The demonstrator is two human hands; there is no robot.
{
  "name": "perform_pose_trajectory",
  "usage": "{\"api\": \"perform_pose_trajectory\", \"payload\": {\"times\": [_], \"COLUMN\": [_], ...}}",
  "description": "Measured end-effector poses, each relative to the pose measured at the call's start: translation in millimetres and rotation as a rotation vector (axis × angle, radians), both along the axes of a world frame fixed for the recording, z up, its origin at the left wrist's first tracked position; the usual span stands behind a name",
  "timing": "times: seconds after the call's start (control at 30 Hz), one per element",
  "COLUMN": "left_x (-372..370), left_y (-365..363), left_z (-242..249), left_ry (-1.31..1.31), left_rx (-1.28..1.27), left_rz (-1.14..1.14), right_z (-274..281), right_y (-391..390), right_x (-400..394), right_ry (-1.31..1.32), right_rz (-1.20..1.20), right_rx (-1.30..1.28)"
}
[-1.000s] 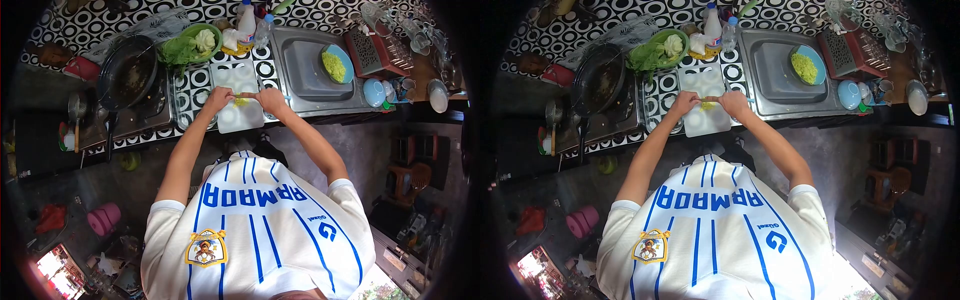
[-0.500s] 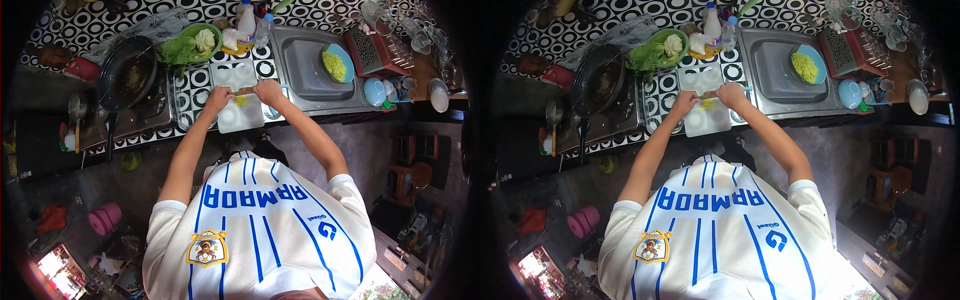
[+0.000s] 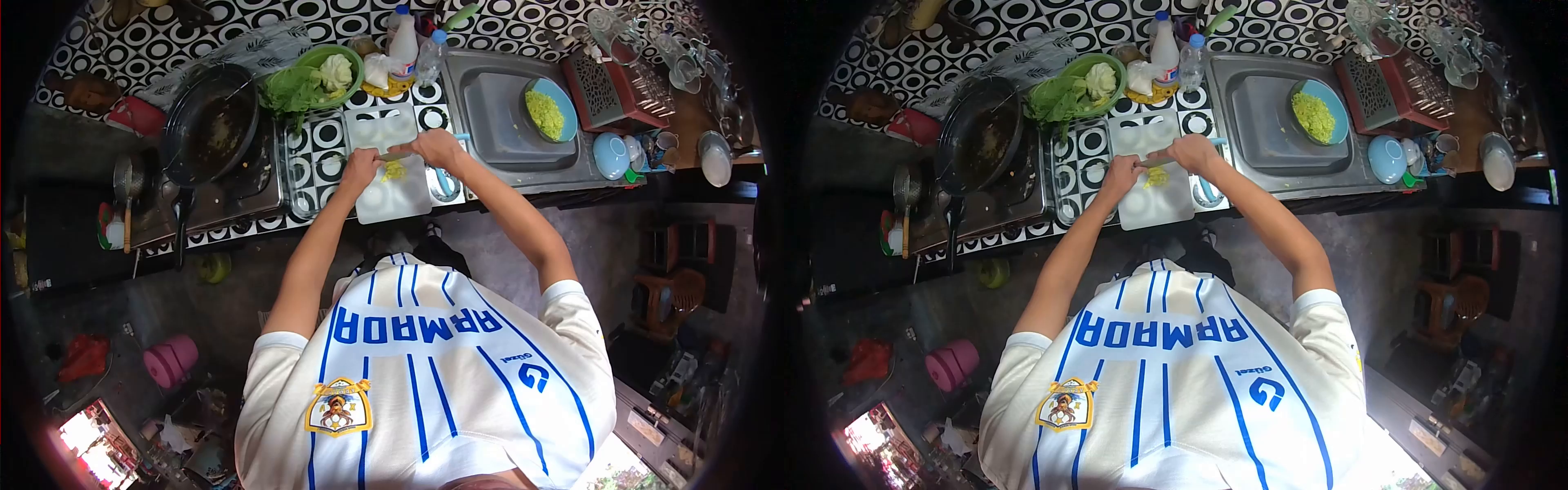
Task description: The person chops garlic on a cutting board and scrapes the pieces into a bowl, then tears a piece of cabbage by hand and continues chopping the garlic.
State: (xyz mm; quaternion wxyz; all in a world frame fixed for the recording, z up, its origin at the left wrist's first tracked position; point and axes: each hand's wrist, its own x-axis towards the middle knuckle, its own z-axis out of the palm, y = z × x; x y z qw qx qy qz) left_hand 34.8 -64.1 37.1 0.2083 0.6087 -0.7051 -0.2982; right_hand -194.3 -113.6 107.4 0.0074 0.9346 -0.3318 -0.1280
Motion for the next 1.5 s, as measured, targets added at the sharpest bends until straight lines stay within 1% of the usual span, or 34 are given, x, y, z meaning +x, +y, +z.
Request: {"api": "perform_pose_trajectory", "payload": {"times": [0.03, 0.1, 0.17, 0.2, 0.27, 0.37, 0.4, 0.5, 0.57, 0.63, 0.67, 0.77, 0.8, 0.9, 0.93, 0.97, 1.0, 1.03, 1.07, 1.17, 1.2, 1.3, 1.33, 1.37, 1.4, 1.43, 1.47, 1.5], "left_x": [0.8, -1.6, -6.9, -11.2, -12.9, -4.9, -2.0, 4.4, 2.3, -4.9, -9.8, -14.2, -11.2, -7.7, -6.3, -4.0, -0.3, 0.7, 1.3, -1.2, -3.5, -5.1, -2.2, 2.1, 4.1, 5.0, 8.1, 11.3], "left_y": [1.4, 1.8, -3.5, -5.4, -8.9, -2.0, -6.3, -12.5, -10.3, -9.6, -6.7, -12.5, -22.2, -15.7, -15.5, -8.8, -7.6, -4.1, -3.4, -9.1, -10.9, -14.1, -10.0, -8.0, -14.8, -16.7, -22.3, -26.5], "left_z": [-2.6, -8.3, -15.5, -18.2, -16.6, -10.2, -5.4, -18.4, -19.5, -9.6, -1.4, -23.5, -21.9, -25.1, -23.8, -25.0, -25.9, -26.8, -26.4, -31.3, -34.2, -31.6, -31.2, -30.6, -25.7, -22.2, -17.1, -13.8], "left_ry": [-0.013, -0.037, -0.070, -0.084, -0.113, -0.108, -0.097, -0.045, -0.102, -0.125, -0.187, -0.222, -0.203, -0.151, -0.137, -0.124, -0.052, -0.062, -0.073, -0.172, -0.216, -0.269, -0.211, -0.151, -0.091, -0.088, -0.088, -0.091], "left_rx": [-0.007, -0.025, -0.044, -0.054, -0.029, -0.003, -0.010, -0.033, 0.013, 0.032, 0.048, 0.017, -0.005, -0.012, -0.016, -0.007, -0.010, -0.020, -0.034, -0.045, -0.043, -0.059, -0.060, -0.059, -0.071, -0.038, -0.009, 0.015], "left_rz": [-0.007, -0.024, -0.102, -0.147, -0.137, -0.126, -0.122, -0.138, -0.097, -0.084, -0.080, -0.116, -0.115, -0.126, -0.107, -0.086, -0.091, -0.092, -0.095, -0.148, -0.177, -0.146, -0.138, -0.135, -0.127, -0.175, -0.219, -0.261], "right_z": [2.0, 9.6, -12.7, -23.8, -36.3, -20.7, -22.2, -23.9, -21.9, -4.9, -20.2, -41.5, -36.2, -19.4, -18.7, -17.2, -6.5, -0.5, -12.0, -16.9, -23.1, -29.8, -32.3, -34.8, -21.5, -16.9, -28.2, -25.3], "right_y": [5.6, 36.8, 53.3, 61.8, 65.8, 56.3, 48.4, 22.2, 13.9, 30.1, 33.8, 54.5, 54.3, 46.2, 43.8, 46.3, 49.8, 51.9, 54.9, 69.0, 76.6, 81.1, 75.8, 73.2, 63.6, 58.9, 51.2, 51.7], "right_x": [5.8, 0.1, -24.6, -30.4, -35.6, -22.5, -17.8, -2.8, -0.6, -12.3, -22.7, -33.3, -29.2, -23.6, -19.3, -12.2, 0.2, 9.9, 14.0, -5.4, -14.1, -7.7, -6.4, -8.2, -6.4, -5.0, -3.3, -1.6], "right_ry": [0.027, -0.091, -0.173, -0.199, -0.259, -0.162, -0.152, -0.091, -0.087, -0.106, -0.079, -0.221, -0.222, -0.120, -0.158, -0.141, -0.126, -0.114, -0.095, -0.165, -0.141, -0.149, -0.186, -0.189, -0.193, -0.196, -0.163, -0.171], "right_rz": [0.001, -0.096, -0.216, -0.241, -0.285, -0.255, -0.193, -0.126, -0.126, -0.192, -0.172, -0.268, -0.245, -0.251, -0.184, -0.181, -0.175, -0.168, -0.187, -0.319, -0.357, -0.417, -0.424, -0.377, -0.326, -0.276, -0.271, -0.275], "right_rx": [-0.022, 0.001, 0.132, 0.151, 0.180, 0.116, 0.056, -0.027, -0.037, -0.011, 0.057, 0.083, 0.068, 0.144, 0.074, 0.052, 0.033, 0.011, -0.072, 0.051, 0.187, 0.204, 0.211, 0.181, 0.139, 0.106, 0.124, 0.124]}}
